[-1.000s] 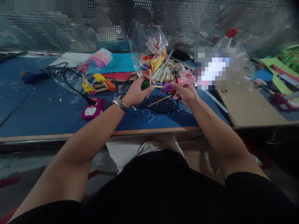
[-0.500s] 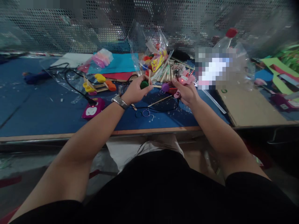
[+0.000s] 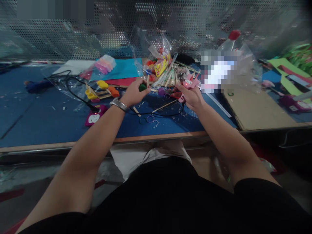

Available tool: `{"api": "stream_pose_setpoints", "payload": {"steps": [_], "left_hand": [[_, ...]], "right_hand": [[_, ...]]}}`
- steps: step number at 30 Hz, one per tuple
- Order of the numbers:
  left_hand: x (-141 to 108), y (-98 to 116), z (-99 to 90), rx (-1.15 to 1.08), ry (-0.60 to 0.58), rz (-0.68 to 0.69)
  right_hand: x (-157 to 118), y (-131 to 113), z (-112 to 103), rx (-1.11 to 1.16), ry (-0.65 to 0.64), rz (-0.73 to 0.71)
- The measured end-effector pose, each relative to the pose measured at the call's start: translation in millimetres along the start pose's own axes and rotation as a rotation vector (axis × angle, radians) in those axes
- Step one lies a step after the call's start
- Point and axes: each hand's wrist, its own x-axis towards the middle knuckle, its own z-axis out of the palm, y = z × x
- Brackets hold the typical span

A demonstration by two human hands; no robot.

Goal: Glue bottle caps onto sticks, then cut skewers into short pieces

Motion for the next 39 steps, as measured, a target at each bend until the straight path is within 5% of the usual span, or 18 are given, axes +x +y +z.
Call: {"api": "stream_pose_setpoints", "payload": {"steps": [25, 35, 39], "left_hand": [[-2, -7, 2.0, 0.162, -0.01, -0.029], [-5, 2, 0.6, 0.16, -0.081, -0.078], [-3, -1, 2.5, 0.03, -0.007, -0.023]], "right_hand": [[0, 1, 0, 0.0, 0.017, 0.007], [0, 4, -1, -0.022, -0.016, 0.012], [-3, 1, 3, -0.054, -0.006, 0.063]]}}
